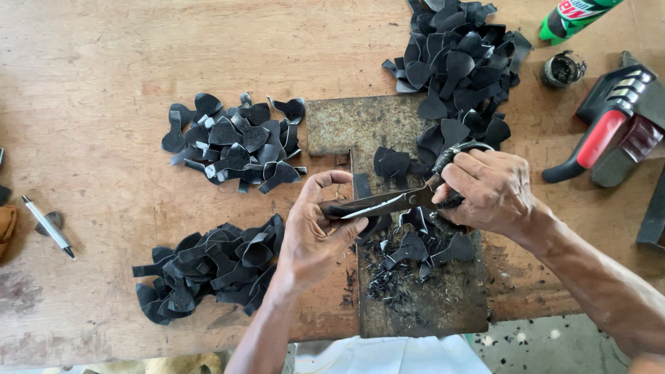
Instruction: The person uses shears to trim the edges of small black rubber pieces on a wooden workbench. Trimmed pieces are placed into a pile on the table while offcuts fall onto the bench surface.
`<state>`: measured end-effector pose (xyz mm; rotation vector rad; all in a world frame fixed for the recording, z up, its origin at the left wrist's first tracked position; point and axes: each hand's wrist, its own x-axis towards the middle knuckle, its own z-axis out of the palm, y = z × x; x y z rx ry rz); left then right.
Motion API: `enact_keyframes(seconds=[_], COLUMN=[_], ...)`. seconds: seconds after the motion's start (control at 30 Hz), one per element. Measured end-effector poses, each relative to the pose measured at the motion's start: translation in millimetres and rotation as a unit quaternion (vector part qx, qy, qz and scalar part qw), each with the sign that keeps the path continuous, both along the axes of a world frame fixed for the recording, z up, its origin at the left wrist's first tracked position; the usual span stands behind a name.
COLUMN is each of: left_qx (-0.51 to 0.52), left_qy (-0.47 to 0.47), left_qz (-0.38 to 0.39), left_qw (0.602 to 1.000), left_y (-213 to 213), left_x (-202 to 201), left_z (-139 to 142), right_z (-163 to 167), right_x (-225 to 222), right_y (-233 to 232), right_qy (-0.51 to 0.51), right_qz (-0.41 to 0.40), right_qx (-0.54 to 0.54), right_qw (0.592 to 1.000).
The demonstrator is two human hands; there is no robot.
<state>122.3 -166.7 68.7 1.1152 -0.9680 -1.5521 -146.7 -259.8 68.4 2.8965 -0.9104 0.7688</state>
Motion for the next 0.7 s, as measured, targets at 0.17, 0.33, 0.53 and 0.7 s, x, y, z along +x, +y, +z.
enact_keyframes(seconds=[0.17,0.33,0.53,0.7], left_qx=[0.033,0.004,-0.182,-0.139], left_qy=[-0.056,0.007,-0.289,-0.363], left_qz=[0.008,0.030,0.004,0.018], left_qw=[0.998,1.000,0.940,0.921], left_y=[0.4,-1.9,7.3,28.7], left_x=[1.6,9.5,18.6,56.8], left_z=[2.7,-1.3,-11.2,-7.7], right_z=[-5.7,-5.1,-6.1,-32.5], right_x=[-6.2,2.8,29.3,47.2], right_y=[-0.4,7.2,32.5,31.7], right_qy=[0.016,-0.037,-0.103,-0.136], right_qz=[-0.009,-0.118,-0.174,-0.196], right_qx=[0.043,0.226,0.258,0.229], right_qw=[0.999,0.966,0.945,0.944])
